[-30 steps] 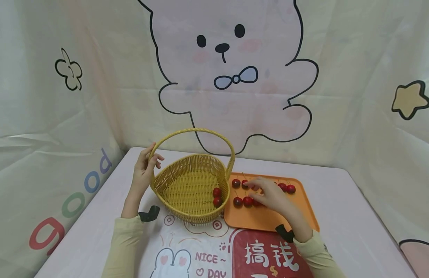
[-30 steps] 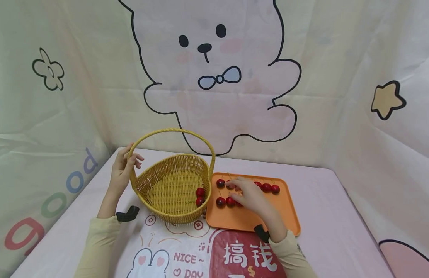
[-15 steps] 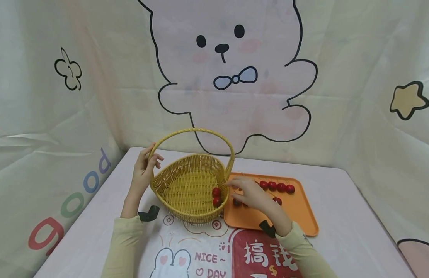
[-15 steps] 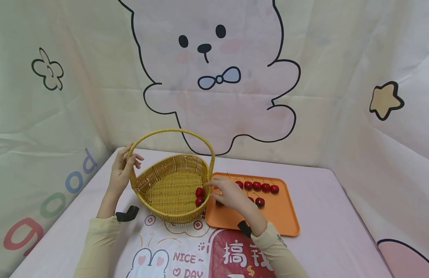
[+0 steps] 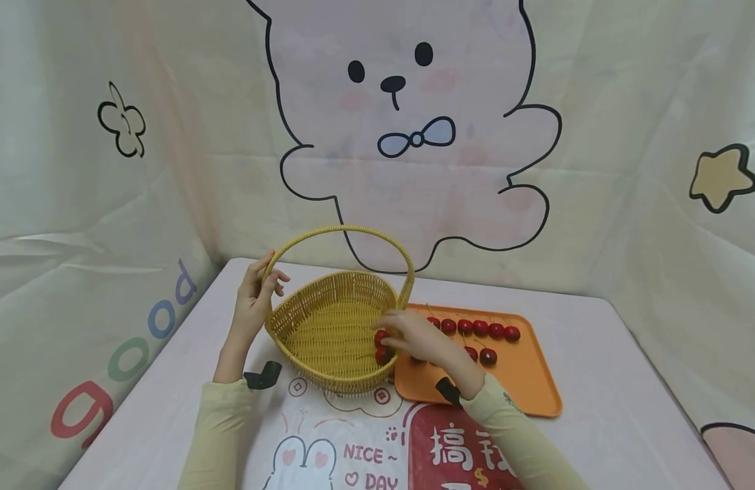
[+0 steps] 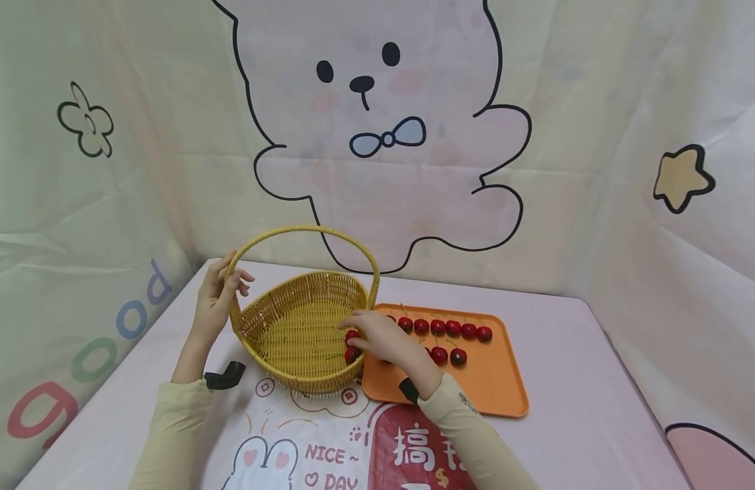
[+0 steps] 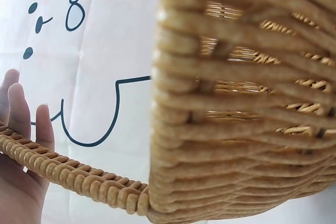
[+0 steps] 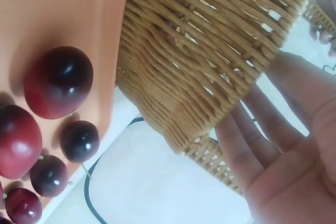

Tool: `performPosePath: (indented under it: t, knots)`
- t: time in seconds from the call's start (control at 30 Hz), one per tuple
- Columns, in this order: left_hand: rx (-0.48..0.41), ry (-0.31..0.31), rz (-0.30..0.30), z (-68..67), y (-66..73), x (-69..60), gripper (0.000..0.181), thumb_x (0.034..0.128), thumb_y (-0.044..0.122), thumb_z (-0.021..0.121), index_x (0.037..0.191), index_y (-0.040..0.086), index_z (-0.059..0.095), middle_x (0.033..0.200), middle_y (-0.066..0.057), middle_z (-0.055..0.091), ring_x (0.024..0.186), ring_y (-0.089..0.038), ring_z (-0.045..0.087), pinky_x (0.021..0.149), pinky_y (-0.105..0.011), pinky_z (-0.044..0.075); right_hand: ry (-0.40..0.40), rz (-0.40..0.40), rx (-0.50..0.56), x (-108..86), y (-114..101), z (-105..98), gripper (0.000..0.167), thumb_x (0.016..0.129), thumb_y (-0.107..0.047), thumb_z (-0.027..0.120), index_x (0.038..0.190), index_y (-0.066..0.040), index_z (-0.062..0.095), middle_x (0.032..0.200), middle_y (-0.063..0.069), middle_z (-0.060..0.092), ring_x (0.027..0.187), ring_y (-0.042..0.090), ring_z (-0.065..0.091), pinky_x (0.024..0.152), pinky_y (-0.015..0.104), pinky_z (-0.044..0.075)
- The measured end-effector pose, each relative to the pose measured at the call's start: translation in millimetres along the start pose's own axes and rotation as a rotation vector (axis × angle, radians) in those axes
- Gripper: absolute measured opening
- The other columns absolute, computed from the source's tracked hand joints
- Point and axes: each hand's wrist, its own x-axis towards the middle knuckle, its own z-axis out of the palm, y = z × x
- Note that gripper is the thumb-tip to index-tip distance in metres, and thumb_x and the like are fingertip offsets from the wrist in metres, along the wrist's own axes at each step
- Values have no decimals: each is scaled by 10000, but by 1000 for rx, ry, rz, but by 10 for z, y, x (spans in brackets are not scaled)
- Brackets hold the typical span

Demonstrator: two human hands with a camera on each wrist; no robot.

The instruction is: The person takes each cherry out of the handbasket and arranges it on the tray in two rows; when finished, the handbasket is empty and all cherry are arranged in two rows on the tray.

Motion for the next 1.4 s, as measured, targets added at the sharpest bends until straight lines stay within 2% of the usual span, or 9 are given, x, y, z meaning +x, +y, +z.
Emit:
performPosePath:
  t: [0.27, 0.4, 0.57, 0.8, 0.93, 1.03, 1.13, 1.23, 1.4]
  knots:
    - [-10, -2, 22, -7, -12, 7, 418, 959, -40, 401, 1371, 32, 378, 886, 142, 595, 667, -151, 520, 661, -158, 445, -80, 51, 9, 164, 16, 88, 305, 875, -89, 632, 1178, -61, 621, 1143, 80, 603, 985, 239, 606, 821, 348, 505]
    - [1, -10, 0, -18, -54, 0, 424, 963, -27, 406, 1379, 44, 371, 891, 140, 593, 676, -161, 517, 664, -158, 438, -104, 64, -11, 229, 28, 128, 306, 866, -67, 637, 1171, -52, 620, 1143, 90, 606, 1004, 241, 600, 845, 359, 500]
    - [37, -28, -13, -24, -4, -2, 411, 972, 1, 407, 1378, 24, 350, 897, 156, 580, 687, -186, 507, 627, -148, 409, -140, 76, -127, 307, 21, 167, 300, 867, -84, 641, 1166, -61, 623, 1152, 88, 600, 1037, 223, 587, 871, 358, 488]
    - [36, -32, -15, -35, -2, -3, 421, 971, -2, 407, 1386, 53, 356, 897, 149, 579, 685, -93, 512, 632, -147, 421, -184, 81, -259, 384, 13, 167, 302, 851, -64, 656, 1152, -77, 647, 1120, 57, 632, 1035, 189, 597, 888, 334, 485]
    - [45, -38, -23, -37, -4, -3, 427, 973, 9, 410, 1391, 75, 358, 899, 150, 576, 688, -147, 511, 615, -148, 410, -182, 83, -282, 390, 38, 173, 300, 840, -5, 647, 1129, -85, 661, 1090, 54, 640, 1020, 193, 602, 892, 335, 483]
    - [43, -35, -20, -35, 1, 0, 419, 971, 4, 410, 1384, 54, 358, 894, 151, 579, 687, -236, 501, 619, -150, 419, -190, 117, -283, 386, 59, 188, 351, 836, 55, 616, 1146, -107, 652, 1090, 50, 626, 1010, 194, 595, 903, 343, 475]
    - [45, -31, -18, -33, 6, -2, 415, 969, 0, 413, 1379, 38, 359, 884, 157, 582, 679, -255, 499, 624, -150, 428, -203, 148, -301, 391, 85, 208, 395, 835, 88, 589, 1164, -125, 639, 1095, 38, 618, 1009, 186, 585, 914, 341, 467]
    - [42, -32, -15, -31, 10, -9, 420, 967, -6, 415, 1381, 34, 358, 875, 159, 583, 666, -226, 504, 622, -154, 432, -206, 144, -327, 412, 103, 222, 355, 840, 77, 586, 1127, -124, 648, 1055, 32, 624, 968, 178, 588, 887, 330, 476]
    - [42, -40, -7, -38, 16, -9, 421, 968, -13, 407, 1383, 32, 355, 879, 159, 580, 663, -81, 510, 596, -156, 415, -223, 142, -326, 467, 108, 234, 244, 843, -14, 634, 1055, -126, 678, 988, 19, 656, 871, 153, 592, 828, 319, 494]
